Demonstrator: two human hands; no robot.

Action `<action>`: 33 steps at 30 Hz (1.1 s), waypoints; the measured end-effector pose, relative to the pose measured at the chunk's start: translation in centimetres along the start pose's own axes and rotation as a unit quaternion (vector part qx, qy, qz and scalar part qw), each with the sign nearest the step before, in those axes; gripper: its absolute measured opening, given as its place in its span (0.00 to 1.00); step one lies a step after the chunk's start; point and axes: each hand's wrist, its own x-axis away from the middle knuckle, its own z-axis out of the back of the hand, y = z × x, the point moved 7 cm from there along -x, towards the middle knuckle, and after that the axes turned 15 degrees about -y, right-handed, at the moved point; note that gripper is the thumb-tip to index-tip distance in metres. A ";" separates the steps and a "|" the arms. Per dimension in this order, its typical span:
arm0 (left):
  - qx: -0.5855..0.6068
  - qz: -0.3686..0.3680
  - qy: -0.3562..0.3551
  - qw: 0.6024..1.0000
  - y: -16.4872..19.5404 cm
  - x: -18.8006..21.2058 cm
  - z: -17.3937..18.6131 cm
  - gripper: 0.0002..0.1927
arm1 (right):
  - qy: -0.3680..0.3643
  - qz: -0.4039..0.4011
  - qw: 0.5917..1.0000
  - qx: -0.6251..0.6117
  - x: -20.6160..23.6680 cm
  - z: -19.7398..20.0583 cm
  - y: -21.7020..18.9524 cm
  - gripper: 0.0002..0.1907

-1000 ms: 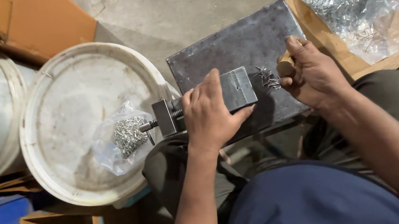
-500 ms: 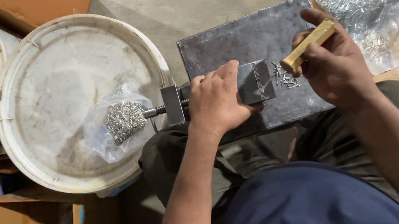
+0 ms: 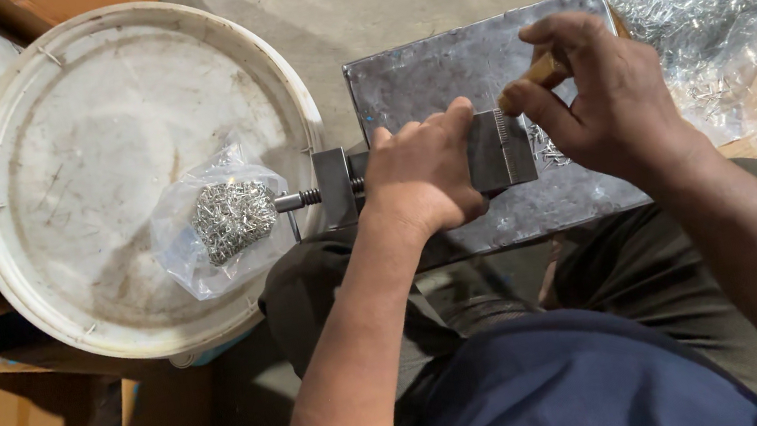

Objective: The person picks up metal pins and small metal clips from a pile and joins them together by hand before placing the assembled items into the palm of their hand.

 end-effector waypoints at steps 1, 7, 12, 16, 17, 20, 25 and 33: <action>0.001 0.003 -0.003 1.000 0.0 0.0 0.1 0.38 | 0.002 0.006 1.000 0.005 -0.3 0.1 -0.1 0.23; -0.010 -0.005 0.009 1.000 0.1 -0.2 0.1 0.36 | 0.010 0.004 1.000 0.018 0.1 0.7 -0.2 0.23; -0.010 -0.007 0.010 1.000 -0.1 -0.3 0.0 0.35 | 0.014 0.010 0.999 0.029 -0.2 -0.1 -0.3 0.21; -0.012 -0.003 -0.010 1.000 0.0 -0.5 0.0 0.39 | -0.014 0.003 0.999 -0.029 -0.7 -0.9 0.1 0.23; -0.011 -0.004 -0.010 1.000 0.0 -0.5 0.0 0.38 | -0.009 0.001 0.997 -0.073 -0.6 -0.9 0.2 0.23; -0.020 -0.010 0.021 1.000 0.3 -0.3 0.3 0.36 | 0.038 -0.005 0.993 -0.113 0.1 -0.3 0.0 0.21; -0.011 -0.001 -0.004 1.000 0.2 -0.5 0.2 0.37 | 0.032 -0.043 0.995 -0.085 0.5 -0.7 0.0 0.20; -0.012 -0.006 0.005 1.000 0.3 -0.7 0.0 0.31 | 0.004 -0.036 0.992 -0.118 1.5 -1.2 -0.1 0.18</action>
